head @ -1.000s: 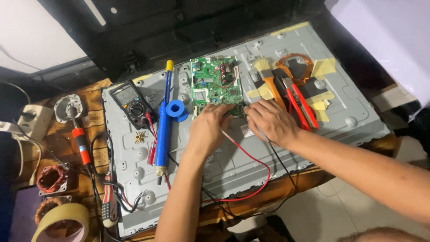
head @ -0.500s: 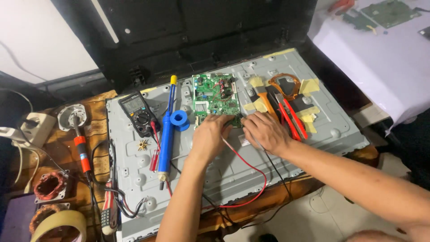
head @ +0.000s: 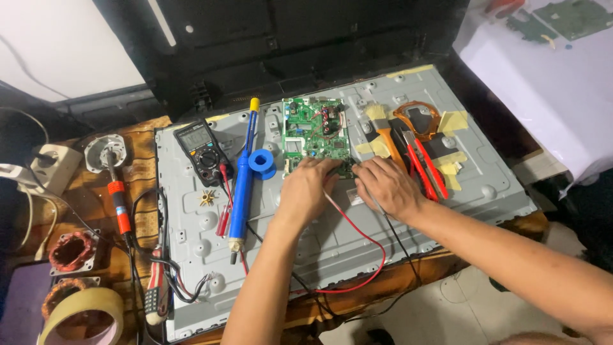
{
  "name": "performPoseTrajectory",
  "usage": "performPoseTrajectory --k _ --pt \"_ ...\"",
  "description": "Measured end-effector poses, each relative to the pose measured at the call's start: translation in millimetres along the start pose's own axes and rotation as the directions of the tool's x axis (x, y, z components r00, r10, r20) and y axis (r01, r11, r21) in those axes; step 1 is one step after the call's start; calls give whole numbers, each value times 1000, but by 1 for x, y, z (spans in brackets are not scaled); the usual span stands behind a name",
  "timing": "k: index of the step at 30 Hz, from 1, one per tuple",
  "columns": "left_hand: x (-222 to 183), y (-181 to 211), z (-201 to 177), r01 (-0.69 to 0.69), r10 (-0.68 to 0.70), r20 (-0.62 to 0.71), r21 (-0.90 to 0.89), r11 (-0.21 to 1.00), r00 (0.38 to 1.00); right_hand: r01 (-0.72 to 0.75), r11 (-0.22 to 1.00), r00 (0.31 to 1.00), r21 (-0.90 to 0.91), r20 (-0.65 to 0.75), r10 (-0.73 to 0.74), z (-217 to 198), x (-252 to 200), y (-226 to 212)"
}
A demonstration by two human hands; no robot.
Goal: Diagnosing and cleaning a television circuit board using a multimeter and a brush
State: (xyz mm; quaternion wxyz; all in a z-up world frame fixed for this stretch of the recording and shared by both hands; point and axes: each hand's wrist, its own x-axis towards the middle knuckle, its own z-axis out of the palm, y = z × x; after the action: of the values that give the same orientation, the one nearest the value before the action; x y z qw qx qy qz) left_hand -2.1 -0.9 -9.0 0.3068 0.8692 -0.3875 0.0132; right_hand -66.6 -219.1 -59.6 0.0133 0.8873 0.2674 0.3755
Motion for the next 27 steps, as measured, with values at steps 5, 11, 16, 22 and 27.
performPoseTrajectory --k 5,11,16,22,27 --pt "2 3 -4 15 -14 37 -21 1000 999 2 1000 1000 1 0 -2 -6 5 0" --pt "2 9 -10 20 -20 35 -8 1000 999 -10 1000 1000 15 -12 10 -7 7 1" --pt "2 -2 5 27 -27 24 12 1000 999 -36 999 999 36 -20 37 -2 -1 1" --pt "3 -3 4 18 -19 14 17 1000 1000 -22 1000 1000 21 -15 22 -3 2 0" --pt "4 -4 4 6 -6 12 27 1000 1000 12 998 1000 54 23 -14 -3 1 3"
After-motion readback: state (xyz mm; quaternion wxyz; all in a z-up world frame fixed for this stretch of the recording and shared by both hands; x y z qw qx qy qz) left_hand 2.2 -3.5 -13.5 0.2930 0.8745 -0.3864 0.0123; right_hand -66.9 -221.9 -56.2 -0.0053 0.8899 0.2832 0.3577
